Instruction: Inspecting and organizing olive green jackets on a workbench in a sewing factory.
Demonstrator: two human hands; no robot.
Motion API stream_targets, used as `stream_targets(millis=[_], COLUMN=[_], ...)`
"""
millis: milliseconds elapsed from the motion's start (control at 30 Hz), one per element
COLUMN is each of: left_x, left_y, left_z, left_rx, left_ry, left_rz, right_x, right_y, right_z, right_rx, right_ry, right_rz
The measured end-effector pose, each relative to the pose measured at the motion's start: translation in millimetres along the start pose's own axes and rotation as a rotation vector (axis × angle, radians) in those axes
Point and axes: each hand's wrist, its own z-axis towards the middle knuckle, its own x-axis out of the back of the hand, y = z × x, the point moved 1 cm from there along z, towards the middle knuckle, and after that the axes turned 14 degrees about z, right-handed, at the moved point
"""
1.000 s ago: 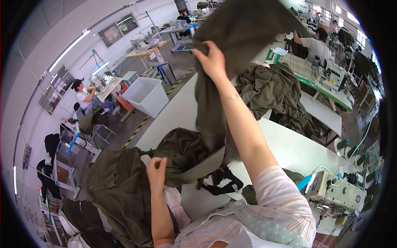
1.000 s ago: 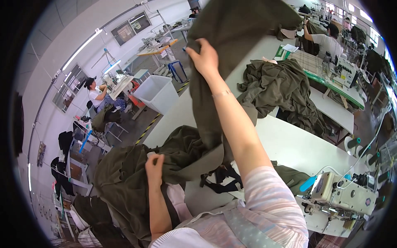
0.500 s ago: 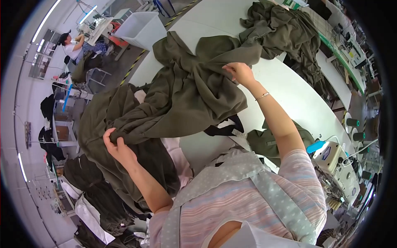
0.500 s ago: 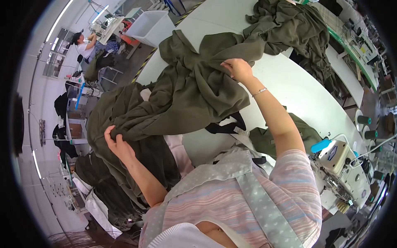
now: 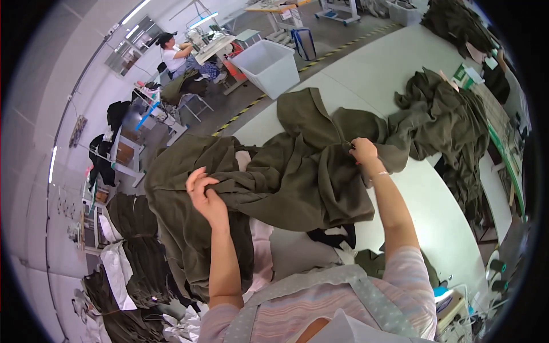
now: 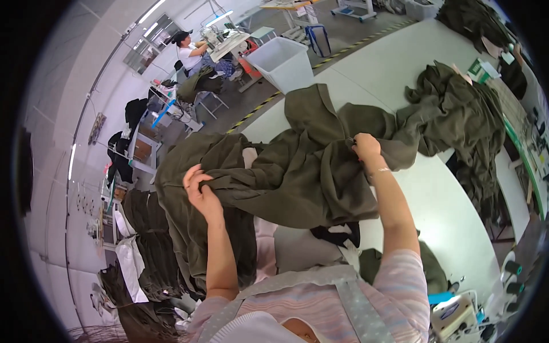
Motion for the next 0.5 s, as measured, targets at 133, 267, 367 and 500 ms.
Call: stream_targets(millis=[133,267,367,500], left_x=[-73.9,-142.3,-156.7,-146.4], left_y=[41.6,109.6,99.5,83.8], left_z=[0.2,-28.9,-42.2,-53.2], left_rx=[-0.192,-0.306,-0.31,-0.171], left_ry=[-0.268,-0.827,-0.896,-1.171], left_rz=[-0.205,-0.183,-0.15,-0.256], right_x=[107.8,149.7,153.9,123.6], right_y=[-54.3,-87.0,-72.8,-46.1], right_z=[-50.9,-90.9,-99.0,-95.7], right_rx=[0.62,0.738,0.713,0.578], right_ry=[0.007,-0.008,0.133,0.071], right_rz=[0.697,0.76,0.679,0.657])
